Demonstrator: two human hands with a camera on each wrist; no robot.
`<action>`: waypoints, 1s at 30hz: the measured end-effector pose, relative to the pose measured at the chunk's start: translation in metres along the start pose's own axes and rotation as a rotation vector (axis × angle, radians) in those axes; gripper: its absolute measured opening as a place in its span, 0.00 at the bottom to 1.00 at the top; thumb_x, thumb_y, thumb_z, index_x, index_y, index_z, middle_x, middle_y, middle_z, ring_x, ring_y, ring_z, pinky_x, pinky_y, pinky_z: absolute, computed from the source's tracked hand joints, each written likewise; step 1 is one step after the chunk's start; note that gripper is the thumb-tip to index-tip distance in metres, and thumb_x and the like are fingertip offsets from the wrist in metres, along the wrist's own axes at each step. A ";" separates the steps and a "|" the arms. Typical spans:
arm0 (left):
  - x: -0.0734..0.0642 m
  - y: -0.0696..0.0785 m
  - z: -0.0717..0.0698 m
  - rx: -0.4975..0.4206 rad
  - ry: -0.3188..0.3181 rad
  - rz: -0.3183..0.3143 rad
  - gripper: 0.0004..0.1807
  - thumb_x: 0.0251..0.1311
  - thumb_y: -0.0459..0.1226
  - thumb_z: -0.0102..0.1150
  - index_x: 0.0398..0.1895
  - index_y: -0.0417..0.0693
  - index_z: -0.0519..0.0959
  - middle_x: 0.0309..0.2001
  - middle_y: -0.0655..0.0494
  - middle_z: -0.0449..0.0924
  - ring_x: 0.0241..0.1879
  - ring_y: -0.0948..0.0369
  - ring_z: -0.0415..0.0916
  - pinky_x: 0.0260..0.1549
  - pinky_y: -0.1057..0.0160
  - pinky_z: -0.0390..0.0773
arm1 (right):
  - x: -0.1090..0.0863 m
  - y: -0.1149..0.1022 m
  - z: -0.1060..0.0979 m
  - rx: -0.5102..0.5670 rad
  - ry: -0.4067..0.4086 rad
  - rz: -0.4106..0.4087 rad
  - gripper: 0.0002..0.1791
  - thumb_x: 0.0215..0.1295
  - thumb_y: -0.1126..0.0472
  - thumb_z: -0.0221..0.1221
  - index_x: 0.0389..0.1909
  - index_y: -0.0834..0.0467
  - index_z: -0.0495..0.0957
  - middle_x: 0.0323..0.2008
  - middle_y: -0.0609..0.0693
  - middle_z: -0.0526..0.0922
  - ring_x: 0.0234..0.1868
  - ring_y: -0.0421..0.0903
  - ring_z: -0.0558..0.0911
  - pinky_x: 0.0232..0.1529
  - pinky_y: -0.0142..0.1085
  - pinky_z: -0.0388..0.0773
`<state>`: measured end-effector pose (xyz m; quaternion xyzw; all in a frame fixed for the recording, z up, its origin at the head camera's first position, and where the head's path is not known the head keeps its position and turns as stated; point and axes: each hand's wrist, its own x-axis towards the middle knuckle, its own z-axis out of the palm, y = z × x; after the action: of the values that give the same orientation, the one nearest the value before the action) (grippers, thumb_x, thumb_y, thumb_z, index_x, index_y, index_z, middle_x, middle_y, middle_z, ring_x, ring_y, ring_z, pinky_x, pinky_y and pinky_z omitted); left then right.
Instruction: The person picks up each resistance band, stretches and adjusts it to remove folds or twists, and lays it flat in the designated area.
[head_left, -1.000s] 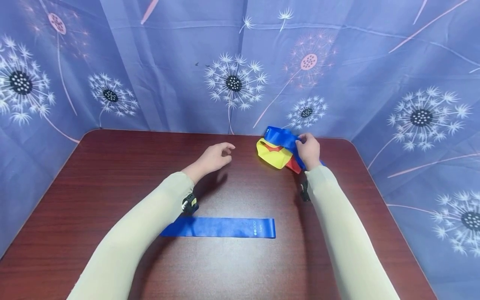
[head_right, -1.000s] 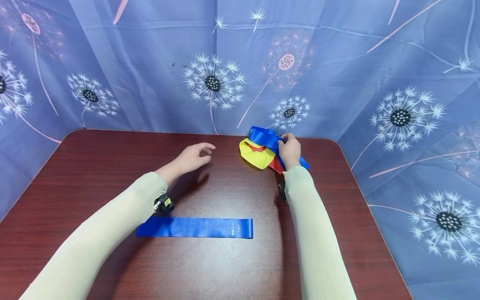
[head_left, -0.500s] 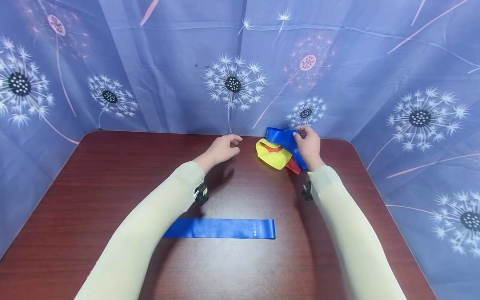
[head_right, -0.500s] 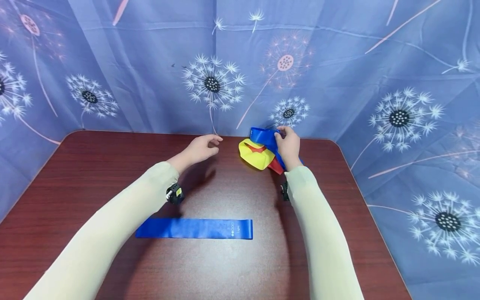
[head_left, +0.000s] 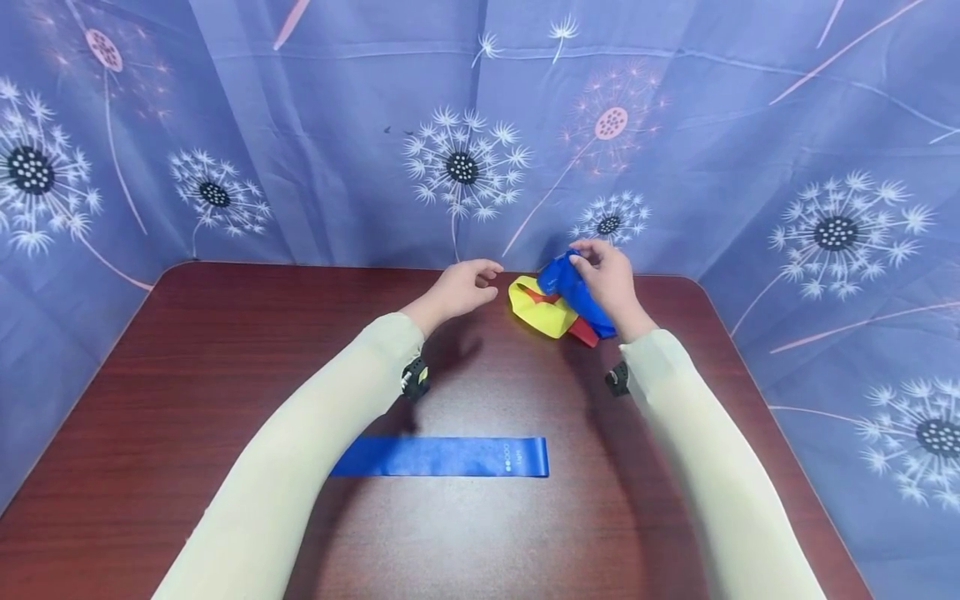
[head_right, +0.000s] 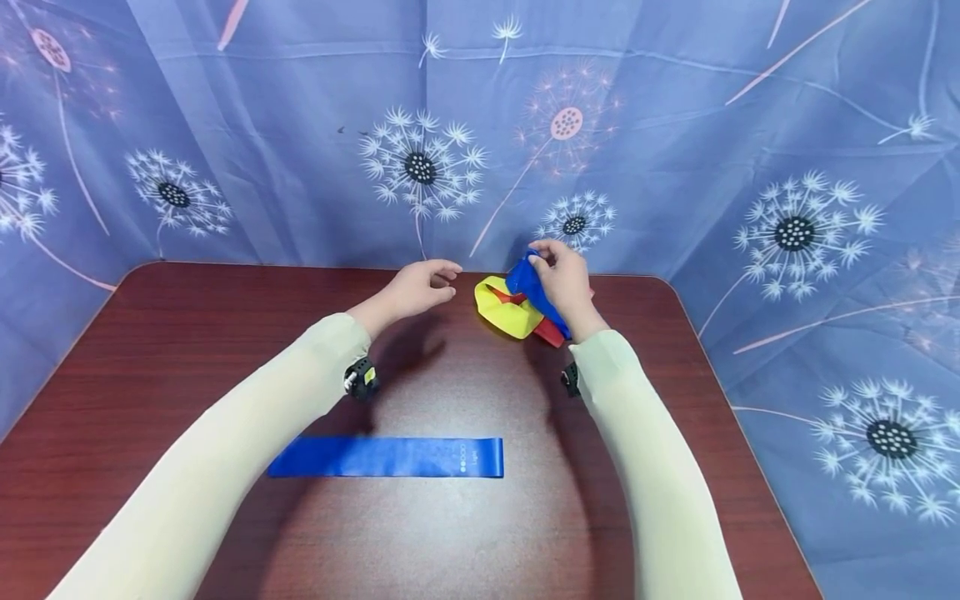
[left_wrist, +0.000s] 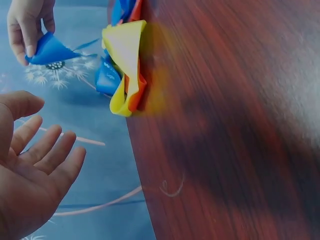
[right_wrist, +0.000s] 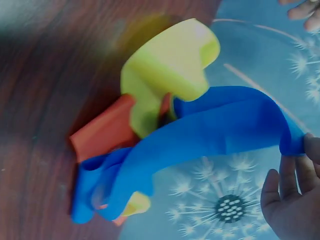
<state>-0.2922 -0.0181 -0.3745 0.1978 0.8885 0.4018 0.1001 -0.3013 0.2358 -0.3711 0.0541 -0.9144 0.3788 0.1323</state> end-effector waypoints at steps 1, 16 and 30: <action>0.000 0.001 0.000 -0.012 -0.001 0.002 0.25 0.69 0.34 0.56 0.69 0.41 0.73 0.65 0.41 0.78 0.66 0.48 0.77 0.67 0.54 0.75 | 0.000 -0.002 -0.001 0.002 -0.017 -0.012 0.16 0.76 0.63 0.56 0.58 0.67 0.80 0.47 0.68 0.83 0.52 0.62 0.82 0.59 0.53 0.77; 0.001 0.017 -0.005 -0.133 -0.072 0.049 0.31 0.70 0.36 0.60 0.75 0.45 0.67 0.72 0.42 0.72 0.72 0.47 0.71 0.70 0.51 0.73 | -0.010 -0.051 -0.006 0.071 -0.309 -0.105 0.16 0.77 0.61 0.54 0.57 0.62 0.82 0.54 0.65 0.85 0.51 0.57 0.81 0.60 0.51 0.75; -0.006 0.014 -0.003 -0.109 -0.135 0.111 0.20 0.65 0.36 0.63 0.59 0.37 0.77 0.62 0.40 0.82 0.64 0.48 0.77 0.69 0.51 0.73 | -0.014 -0.073 -0.005 0.145 -0.356 -0.147 0.14 0.76 0.62 0.56 0.56 0.62 0.83 0.49 0.65 0.87 0.49 0.57 0.82 0.57 0.47 0.74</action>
<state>-0.2843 -0.0138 -0.3617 0.2675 0.8441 0.4403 0.1482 -0.2719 0.1875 -0.3222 0.1961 -0.8873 0.4173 -0.0082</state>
